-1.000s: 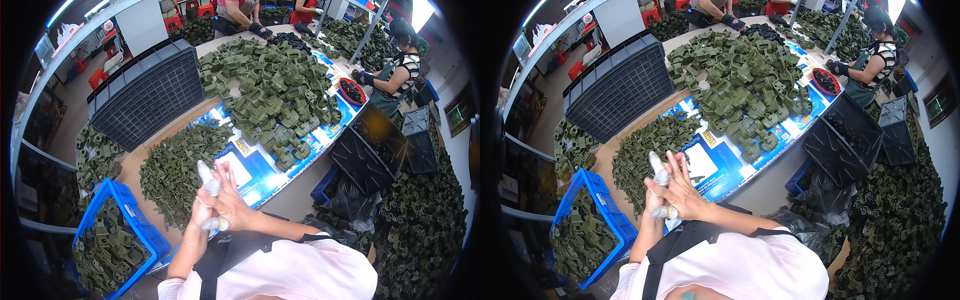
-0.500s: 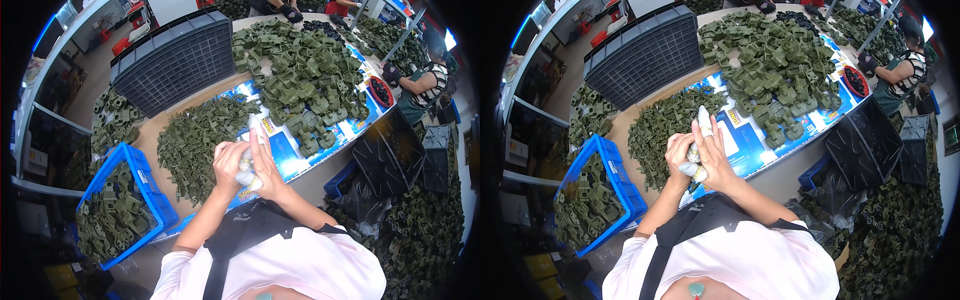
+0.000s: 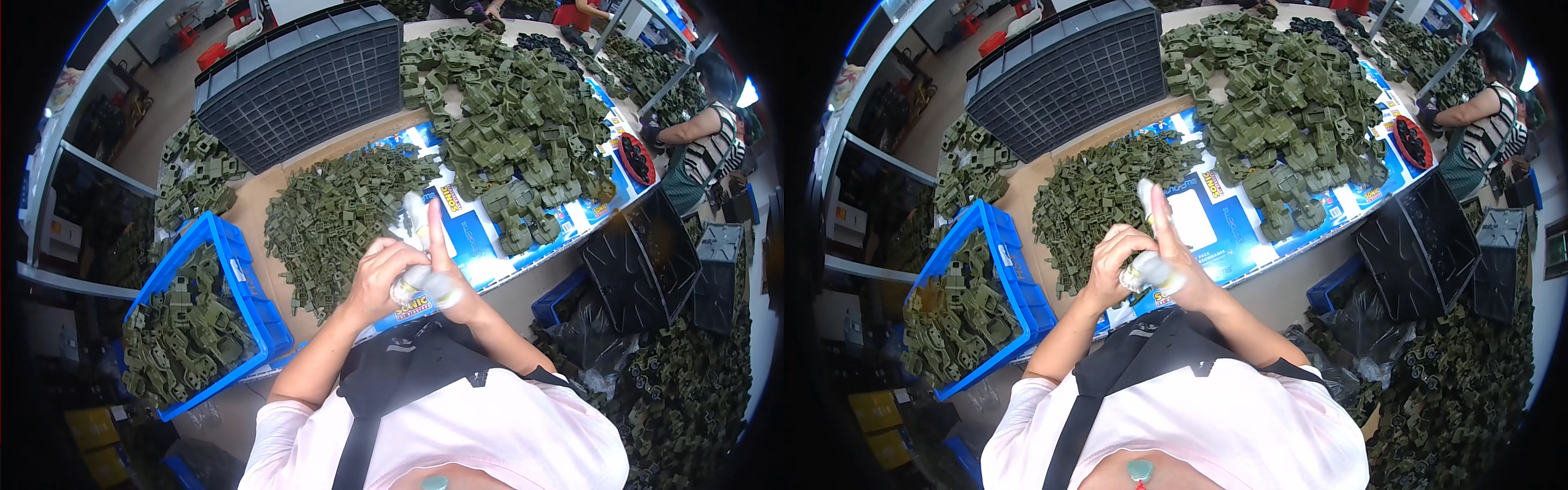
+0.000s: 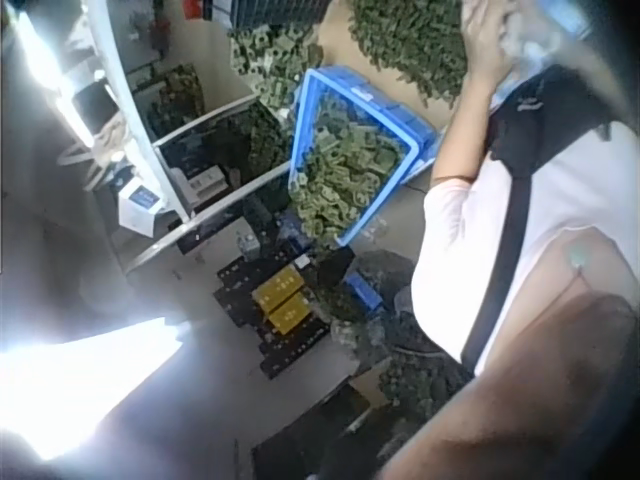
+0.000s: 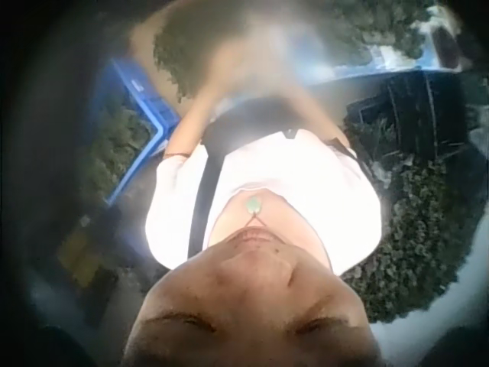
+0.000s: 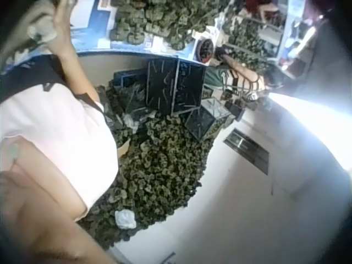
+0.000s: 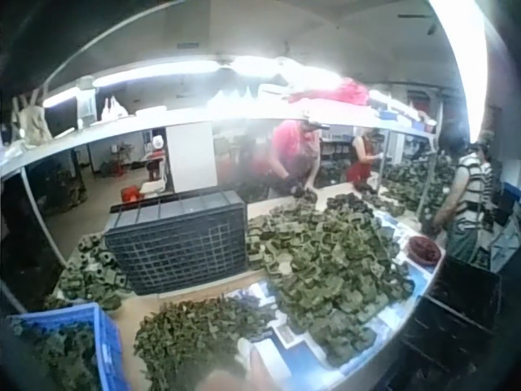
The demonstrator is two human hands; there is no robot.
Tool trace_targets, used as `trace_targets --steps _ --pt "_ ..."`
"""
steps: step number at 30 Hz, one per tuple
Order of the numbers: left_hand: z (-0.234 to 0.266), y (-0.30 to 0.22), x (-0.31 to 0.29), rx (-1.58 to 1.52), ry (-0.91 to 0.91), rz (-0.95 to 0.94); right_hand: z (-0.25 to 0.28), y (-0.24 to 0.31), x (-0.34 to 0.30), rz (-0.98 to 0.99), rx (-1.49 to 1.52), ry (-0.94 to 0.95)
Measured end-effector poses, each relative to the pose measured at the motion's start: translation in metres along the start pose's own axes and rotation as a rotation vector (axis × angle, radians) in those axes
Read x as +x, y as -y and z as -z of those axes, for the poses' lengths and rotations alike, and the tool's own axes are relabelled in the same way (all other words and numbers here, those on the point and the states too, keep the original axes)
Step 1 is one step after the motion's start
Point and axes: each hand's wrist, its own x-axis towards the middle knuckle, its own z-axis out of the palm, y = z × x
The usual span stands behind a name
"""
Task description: The person repeatedly picks up green plastic components from a table, aligns them, and presses them together by hand. They place the assembled units into a blue bin and continue the cycle.
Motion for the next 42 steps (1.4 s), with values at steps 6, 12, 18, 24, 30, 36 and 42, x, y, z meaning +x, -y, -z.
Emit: trace_targets --steps 6,12,18,24,30,36,42 --pt "0.039 -0.001 0.021 -0.142 -0.155 0.371 0.013 0.027 0.004 0.086 -0.819 0.516" --pt "0.012 -0.005 0.006 0.433 0.209 0.185 0.012 0.018 -0.002 -0.078 -1.104 0.546" --pt "-0.015 0.018 -0.021 0.322 0.119 0.223 0.003 -0.005 -0.021 -0.083 -1.199 0.622" --pt "-0.029 0.006 -0.026 0.36 -0.044 0.155 -0.008 -0.079 -0.044 0.214 -1.094 0.289" --pt "-0.041 0.01 -0.014 -0.151 -0.077 0.404 0.033 -0.005 -0.033 -0.029 0.403 -0.145" --pt "-0.058 0.008 0.002 0.299 0.029 0.029 0.009 0.004 -0.031 0.094 0.263 -0.199" --pt "-0.038 0.001 0.021 0.437 0.225 -0.165 0.002 0.006 -0.033 -0.043 -0.172 -0.267"
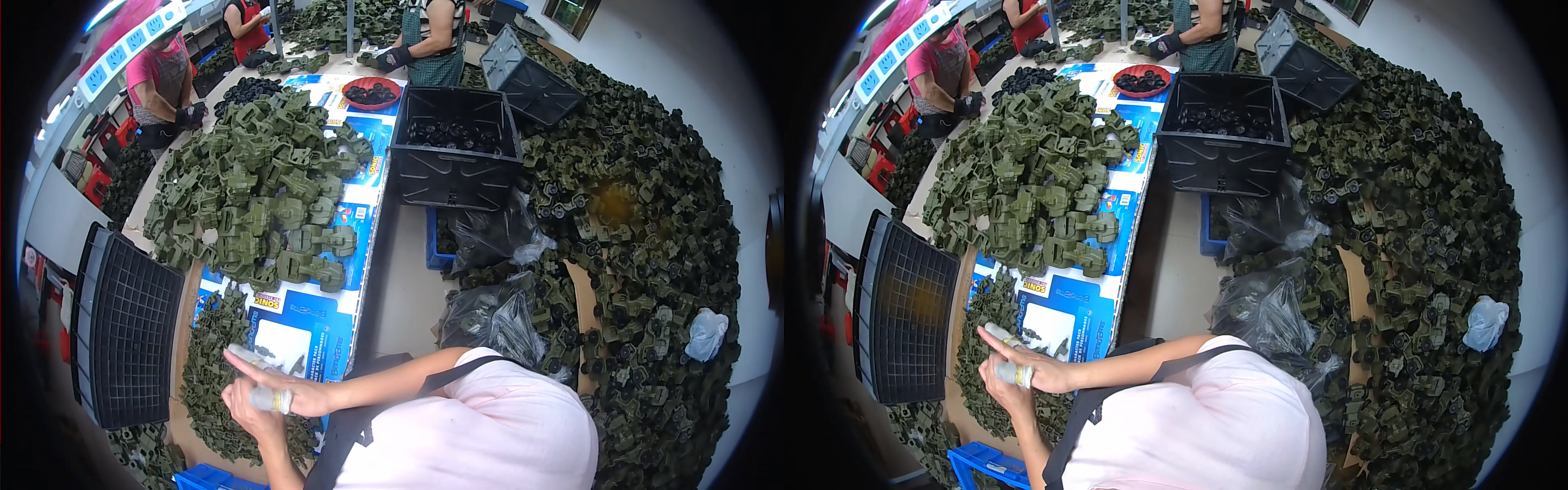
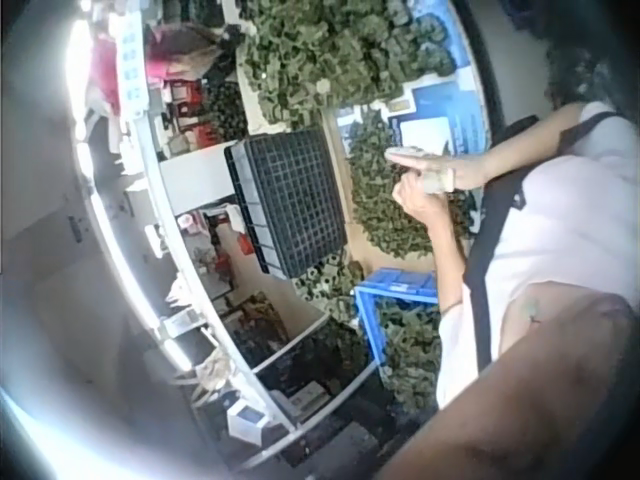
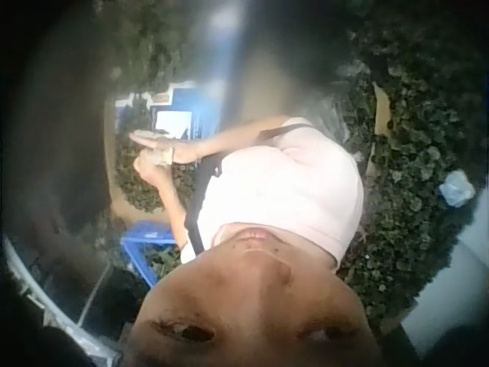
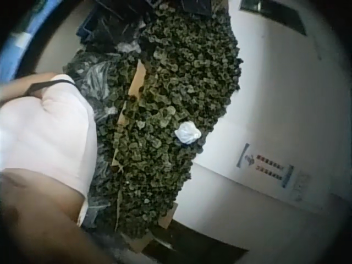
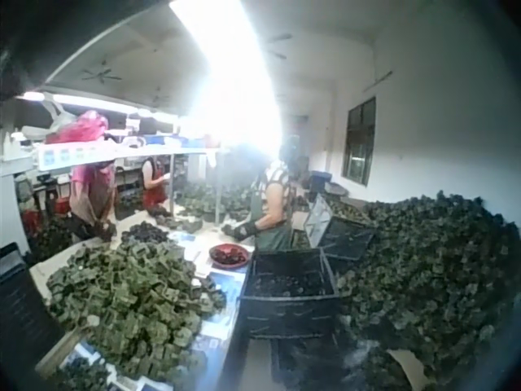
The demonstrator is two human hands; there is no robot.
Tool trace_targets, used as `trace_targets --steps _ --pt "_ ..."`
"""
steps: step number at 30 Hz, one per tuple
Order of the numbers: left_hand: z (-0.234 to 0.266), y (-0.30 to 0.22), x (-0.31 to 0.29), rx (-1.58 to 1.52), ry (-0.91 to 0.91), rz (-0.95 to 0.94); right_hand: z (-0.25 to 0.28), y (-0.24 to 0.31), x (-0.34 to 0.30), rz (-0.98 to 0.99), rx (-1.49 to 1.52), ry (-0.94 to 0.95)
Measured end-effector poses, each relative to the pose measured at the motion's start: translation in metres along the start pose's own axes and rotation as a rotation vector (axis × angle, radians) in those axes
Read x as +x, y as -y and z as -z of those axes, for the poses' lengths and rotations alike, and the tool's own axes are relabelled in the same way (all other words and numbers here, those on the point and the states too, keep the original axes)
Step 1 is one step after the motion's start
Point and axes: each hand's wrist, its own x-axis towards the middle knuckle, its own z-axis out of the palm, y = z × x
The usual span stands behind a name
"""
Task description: The person repeatedly picks up green plastic components from a table, aligns them, and presses them together by hand. They place the assembled units into a blue bin and continue the cycle.
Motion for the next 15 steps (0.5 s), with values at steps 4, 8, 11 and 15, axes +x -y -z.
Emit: trace_targets --steps 4,8,11,15 --pt "0.002 0.002 -0.007 -0.08 -0.082 -0.042 0.006 0.009 -0.002 0.144 -0.586 0.076" --pt "-0.005 -0.016 -0.013 -0.388 -0.104 -0.094 0.016 0.009 0.006 0.163 -0.191 -0.007" --pt "0.001 -0.022 0.0 -0.436 -0.302 0.08 0.042 0.008 0.011 0.111 0.071 0.025" --pt "0.017 -0.012 0.026 0.015 0.018 -0.101 0.031 0.018 -0.006 0.235 -0.287 0.176"
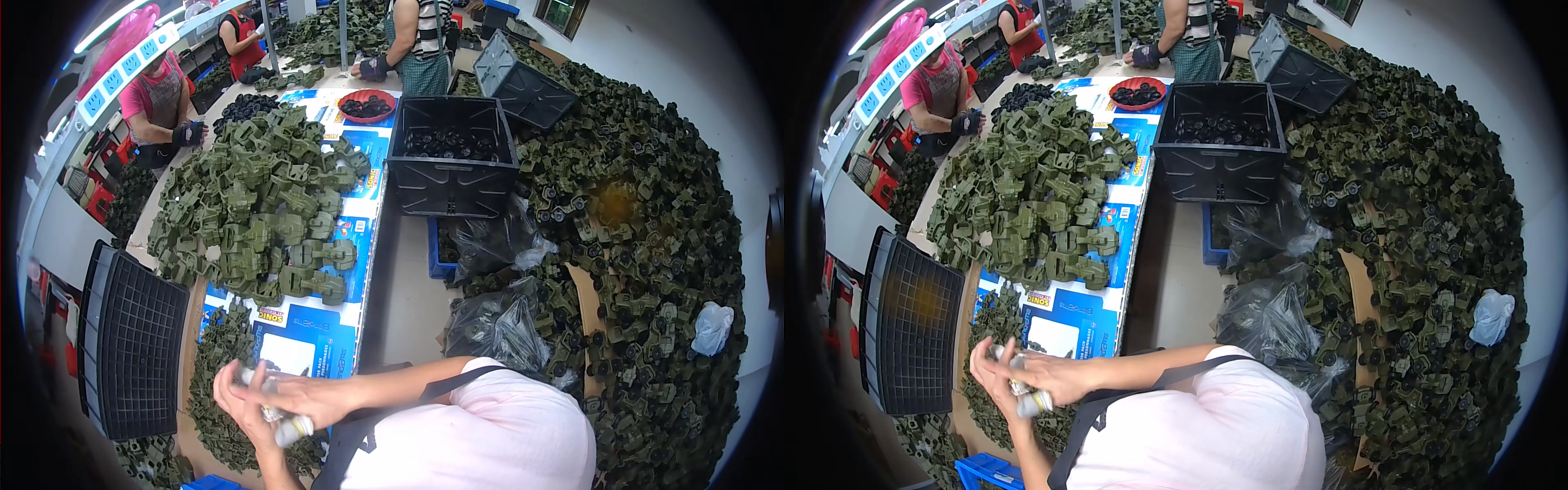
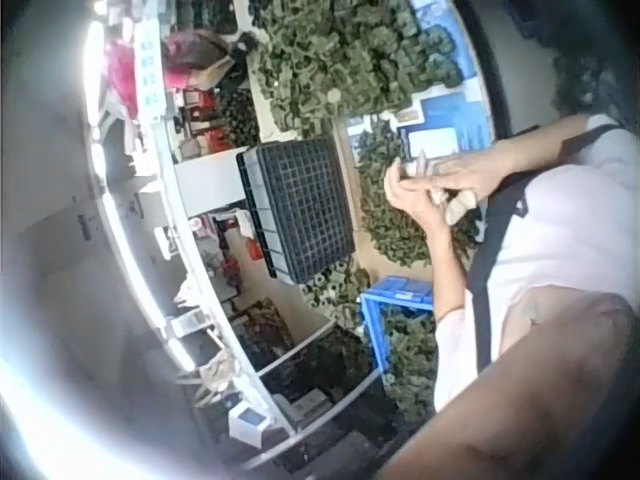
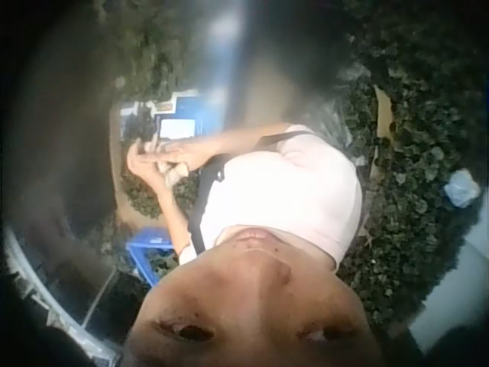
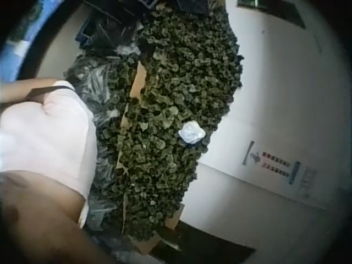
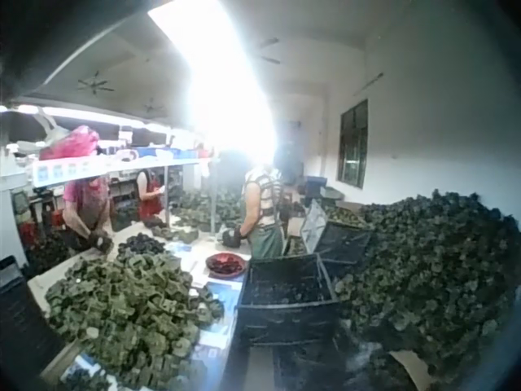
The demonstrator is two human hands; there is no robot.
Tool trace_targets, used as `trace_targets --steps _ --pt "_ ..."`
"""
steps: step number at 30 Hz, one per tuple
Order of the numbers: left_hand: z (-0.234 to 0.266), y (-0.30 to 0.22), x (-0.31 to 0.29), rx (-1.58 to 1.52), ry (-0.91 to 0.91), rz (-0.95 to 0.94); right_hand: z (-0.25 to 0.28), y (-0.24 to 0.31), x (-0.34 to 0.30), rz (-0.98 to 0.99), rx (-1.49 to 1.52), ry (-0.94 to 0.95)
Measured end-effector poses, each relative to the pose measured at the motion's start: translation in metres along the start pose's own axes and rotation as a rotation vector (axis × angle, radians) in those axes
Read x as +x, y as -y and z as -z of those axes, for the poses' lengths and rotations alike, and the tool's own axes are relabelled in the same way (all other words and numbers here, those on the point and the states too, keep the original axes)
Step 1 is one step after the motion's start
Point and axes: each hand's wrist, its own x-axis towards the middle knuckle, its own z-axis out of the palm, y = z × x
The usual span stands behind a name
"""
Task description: The person repeatedly picks up green plastic components from a table, aligns them, and presses them together by hand. They place the assembled units into a blue bin and continue the cycle.
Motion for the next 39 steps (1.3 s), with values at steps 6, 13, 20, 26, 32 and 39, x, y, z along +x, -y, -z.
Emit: trace_targets --steps 6,13,20,26,32,39 --pt "0.003 -0.012 0.003 -0.237 0.212 0.157 0.02 0.008 -0.006 -0.058 -0.269 0.211" --pt "0.001 -0.027 0.003 -0.411 0.035 0.207 0.021 0.014 -0.007 -0.021 -0.061 0.178" --pt "0.025 -0.052 0.004 -0.148 -0.173 0.006 0.001 0.035 -0.003 0.085 0.65 -0.046" --pt "0.009 -0.064 0.057 -1.463 -0.525 0.328 0.025 0.028 0.027 0.257 -0.006 -0.343" --pt "0.002 -0.075 0.063 -1.77 -0.041 0.068 0.022 0.02 0.036 0.375 -0.295 -0.533" --pt "0.015 -0.118 0.059 -1.089 0.682 -0.036 0.158 0.034 0.099 0.265 -0.388 -0.597"
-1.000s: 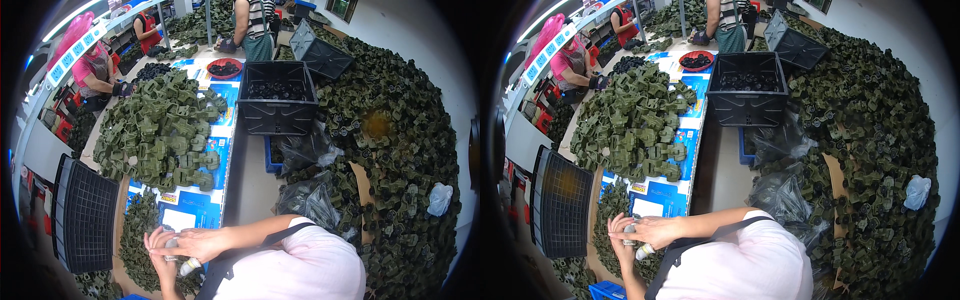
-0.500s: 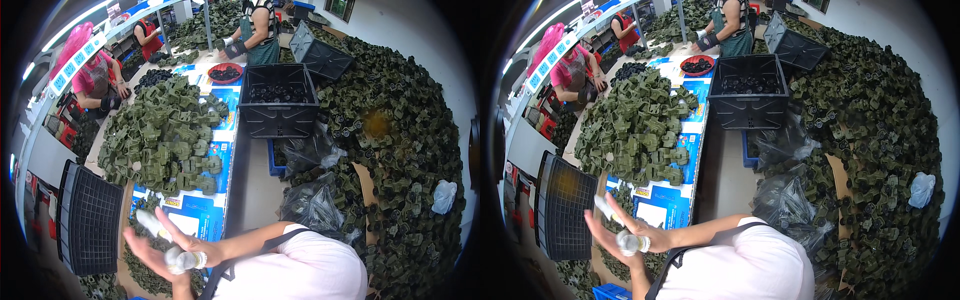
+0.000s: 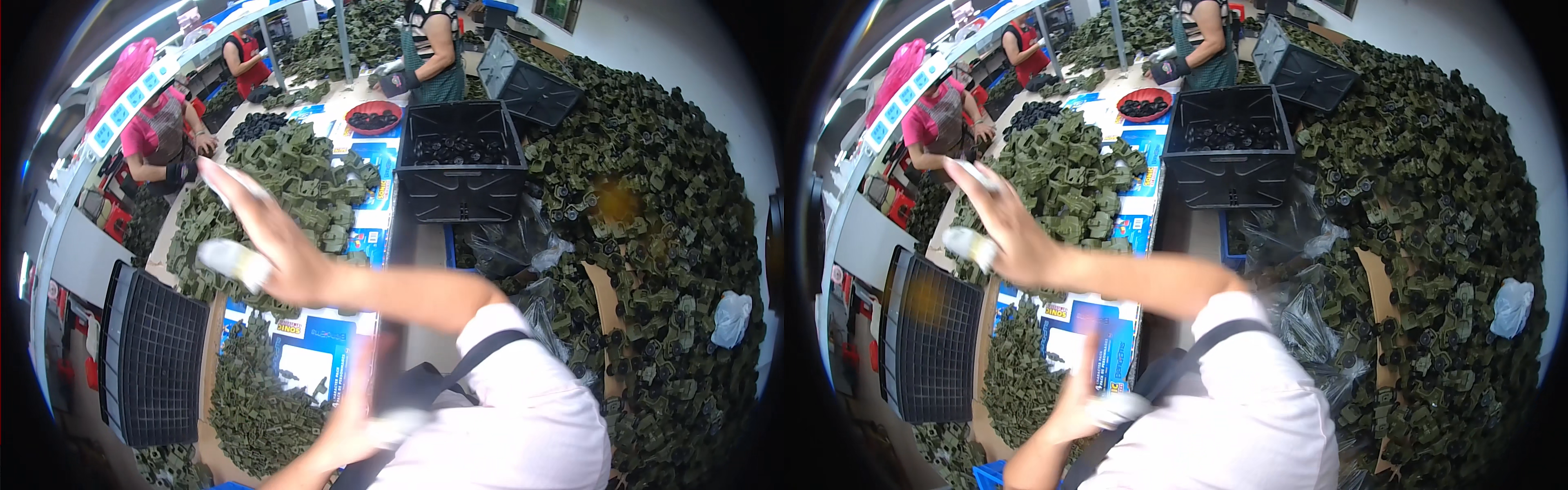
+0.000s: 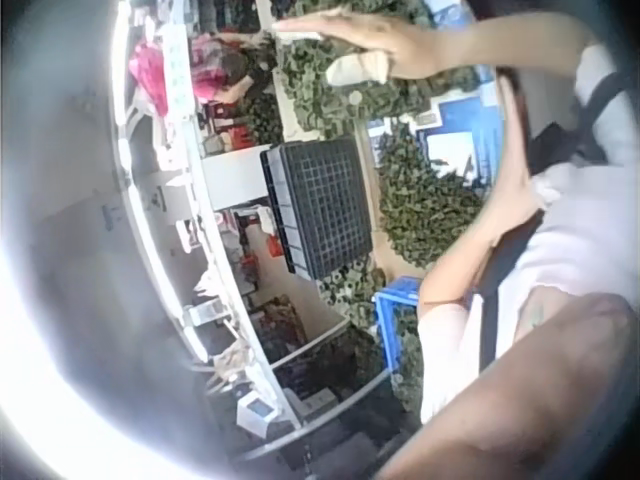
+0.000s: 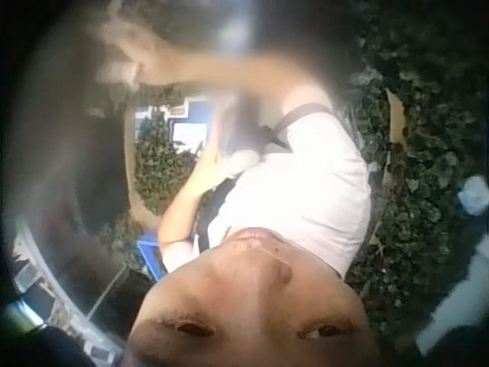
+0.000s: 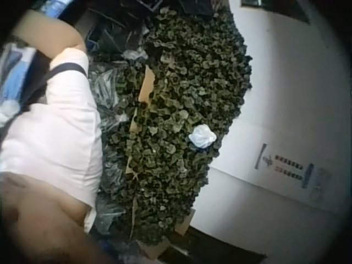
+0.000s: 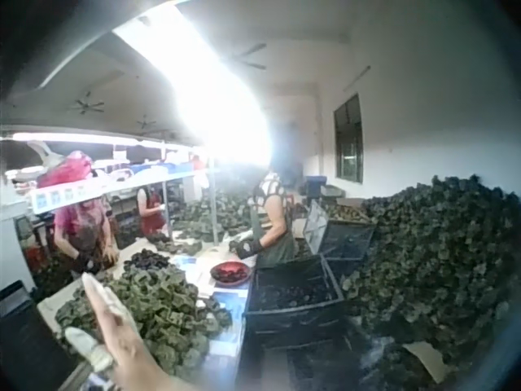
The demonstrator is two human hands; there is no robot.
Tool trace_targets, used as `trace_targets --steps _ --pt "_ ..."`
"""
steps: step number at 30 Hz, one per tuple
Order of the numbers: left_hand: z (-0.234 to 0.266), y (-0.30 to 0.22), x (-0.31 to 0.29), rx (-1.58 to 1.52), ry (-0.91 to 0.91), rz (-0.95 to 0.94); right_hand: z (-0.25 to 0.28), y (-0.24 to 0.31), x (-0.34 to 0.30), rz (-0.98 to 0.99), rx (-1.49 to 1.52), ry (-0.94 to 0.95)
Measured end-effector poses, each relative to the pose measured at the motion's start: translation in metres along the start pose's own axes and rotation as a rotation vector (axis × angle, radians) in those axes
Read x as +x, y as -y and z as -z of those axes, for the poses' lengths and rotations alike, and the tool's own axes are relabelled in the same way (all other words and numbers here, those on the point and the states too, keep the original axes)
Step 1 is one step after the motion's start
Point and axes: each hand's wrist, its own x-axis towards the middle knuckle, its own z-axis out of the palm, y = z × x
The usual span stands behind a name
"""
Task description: The person repeatedly picks up green plastic components from a table, aligns them, and presses them together by hand. They place the assembled units into a blue bin and continue the cycle.
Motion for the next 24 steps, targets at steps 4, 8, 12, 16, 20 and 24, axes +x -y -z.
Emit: trace_targets --steps 4,8,12,16,20,24 --pt "-0.032 -0.036 0.045 0.149 0.355 0.122 -0.026 -0.084 0.031 0.154 -0.321 0.338" --pt "-0.021 -0.042 0.078 0.11 0.056 -0.127 -0.012 -0.125 -0.018 -0.123 -0.388 0.708" --pt "-0.06 -0.088 0.065 -0.134 0.385 -0.644 -0.033 -0.108 -0.098 -0.208 -0.385 0.878" --pt "-0.105 -0.116 -0.008 -0.247 0.453 -1.134 -0.072 -0.083 -0.195 -0.208 -0.109 1.048" --pt "-0.029 -0.059 -0.005 -0.612 0.473 -0.836 -0.039 -0.047 -0.262 -0.489 0.027 1.195" --pt "0.067 -0.029 -0.112 -0.289 0.395 -0.431 -0.071 -0.015 -0.302 -0.517 0.152 1.38"
